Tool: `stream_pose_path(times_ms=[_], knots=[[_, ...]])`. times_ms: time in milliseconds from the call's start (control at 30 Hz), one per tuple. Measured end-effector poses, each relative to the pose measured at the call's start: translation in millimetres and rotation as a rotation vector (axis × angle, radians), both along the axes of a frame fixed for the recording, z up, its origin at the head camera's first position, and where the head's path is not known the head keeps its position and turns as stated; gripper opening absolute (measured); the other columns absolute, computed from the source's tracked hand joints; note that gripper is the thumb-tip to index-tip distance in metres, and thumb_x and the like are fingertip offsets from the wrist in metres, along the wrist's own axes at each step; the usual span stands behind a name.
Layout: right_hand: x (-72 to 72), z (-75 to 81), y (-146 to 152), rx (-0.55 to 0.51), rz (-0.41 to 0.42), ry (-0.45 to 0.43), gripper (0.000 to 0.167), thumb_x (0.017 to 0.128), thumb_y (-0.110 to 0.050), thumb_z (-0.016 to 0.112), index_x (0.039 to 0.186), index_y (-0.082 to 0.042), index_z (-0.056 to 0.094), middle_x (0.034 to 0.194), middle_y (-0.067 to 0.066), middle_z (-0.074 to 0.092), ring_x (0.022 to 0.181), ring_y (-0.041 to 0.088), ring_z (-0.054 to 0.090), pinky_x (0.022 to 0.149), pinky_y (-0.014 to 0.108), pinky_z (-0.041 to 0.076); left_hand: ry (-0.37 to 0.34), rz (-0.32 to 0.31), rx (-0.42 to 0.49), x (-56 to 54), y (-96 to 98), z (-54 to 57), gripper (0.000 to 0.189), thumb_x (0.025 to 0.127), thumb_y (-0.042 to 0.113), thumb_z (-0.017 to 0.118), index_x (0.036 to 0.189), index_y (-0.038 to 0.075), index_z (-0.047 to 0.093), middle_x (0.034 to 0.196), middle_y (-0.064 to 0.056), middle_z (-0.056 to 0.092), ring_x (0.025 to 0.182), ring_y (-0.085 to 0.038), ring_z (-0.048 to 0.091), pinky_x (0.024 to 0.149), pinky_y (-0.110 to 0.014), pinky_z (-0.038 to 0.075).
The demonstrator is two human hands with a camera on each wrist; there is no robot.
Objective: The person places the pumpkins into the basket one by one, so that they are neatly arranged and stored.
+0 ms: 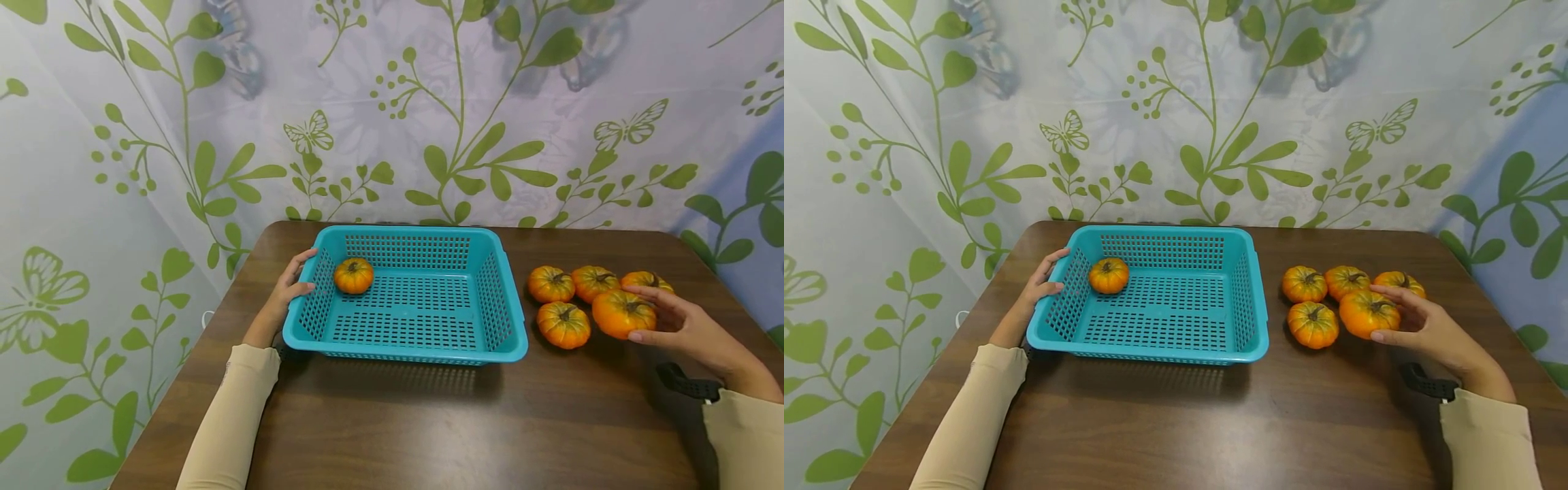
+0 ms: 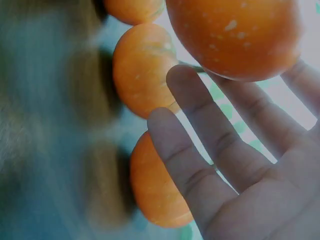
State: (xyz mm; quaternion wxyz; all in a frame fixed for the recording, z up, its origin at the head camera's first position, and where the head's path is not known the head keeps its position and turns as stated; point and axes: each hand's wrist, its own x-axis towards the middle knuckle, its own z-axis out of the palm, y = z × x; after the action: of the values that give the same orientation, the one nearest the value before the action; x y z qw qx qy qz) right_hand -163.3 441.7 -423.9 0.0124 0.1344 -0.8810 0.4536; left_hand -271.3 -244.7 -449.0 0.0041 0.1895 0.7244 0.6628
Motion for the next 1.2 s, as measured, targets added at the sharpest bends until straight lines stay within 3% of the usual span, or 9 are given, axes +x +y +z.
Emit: stream_pose_path(times_ms=[200, 400, 700, 967, 1200], knots=[[-1.0, 10.9, -10.5, -0.015, 0.000, 0.015, 0.078, 0.095, 0.013, 0.071, 0.162, -0.021, 0.048, 0.139, -0.027, 0.044, 0.110, -0.011, 0.058, 0.079, 0.014, 0.054, 0.003, 0.004, -0.006, 0.3, -0.7, -0.3, 0.074, 0.093, 0.008, 0.050, 0.163, -0.001, 0.030, 0.153, -0.038, 0.041, 0.121, -0.029, 0.056, 0.093, -0.028, 0.054], [-4.6, 22.4, -25.3, -0.039, 0.036, 0.054, 0.077, 0.094, 0.017, 0.069, 0.162, -0.010, 0.047, 0.141, -0.020, 0.052, 0.111, -0.005, 0.062, 0.080, 0.017, 0.056, 0.001, 0.002, -0.006, 2.2, -0.9, -0.2, 0.073, 0.094, 0.009, 0.049, 0.164, 0.000, 0.029, 0.155, -0.037, 0.039, 0.124, -0.040, 0.054, 0.092, -0.028, 0.055], [-12.8, 31.3, -39.9, -0.115, 0.107, 0.094, 0.079, 0.093, 0.021, 0.065, 0.162, -0.013, 0.050, 0.143, -0.017, 0.058, 0.112, -0.002, 0.065, 0.085, 0.014, 0.055, -0.004, 0.004, 0.001, 1.4, 0.3, 1.6, 0.073, 0.094, 0.008, 0.049, 0.164, -0.001, 0.030, 0.153, -0.038, 0.041, 0.121, -0.031, 0.056, 0.093, -0.028, 0.055], [-17.2, 40.5, -56.9, -0.196, 0.176, 0.103, 0.078, 0.092, 0.023, 0.063, 0.162, -0.008, 0.049, 0.145, -0.012, 0.060, 0.112, 0.003, 0.067, 0.088, 0.016, 0.055, -0.014, 0.007, -0.005, 0.2, 1.0, 1.6, 0.074, 0.093, 0.008, 0.049, 0.164, 0.000, 0.031, 0.154, -0.037, 0.040, 0.125, -0.036, 0.053, 0.095, -0.027, 0.054], [-25.1, 43.1, -71.8, -0.195, 0.190, 0.121, 0.078, 0.092, 0.023, 0.064, 0.162, -0.007, 0.049, 0.146, -0.013, 0.060, 0.113, 0.003, 0.066, 0.089, 0.015, 0.054, -0.014, 0.001, -0.007, 3.4, 1.6, 2.4, 0.074, 0.094, 0.009, 0.049, 0.165, 0.000, 0.029, 0.155, -0.037, 0.039, 0.125, -0.042, 0.053, 0.093, -0.028, 0.054]])
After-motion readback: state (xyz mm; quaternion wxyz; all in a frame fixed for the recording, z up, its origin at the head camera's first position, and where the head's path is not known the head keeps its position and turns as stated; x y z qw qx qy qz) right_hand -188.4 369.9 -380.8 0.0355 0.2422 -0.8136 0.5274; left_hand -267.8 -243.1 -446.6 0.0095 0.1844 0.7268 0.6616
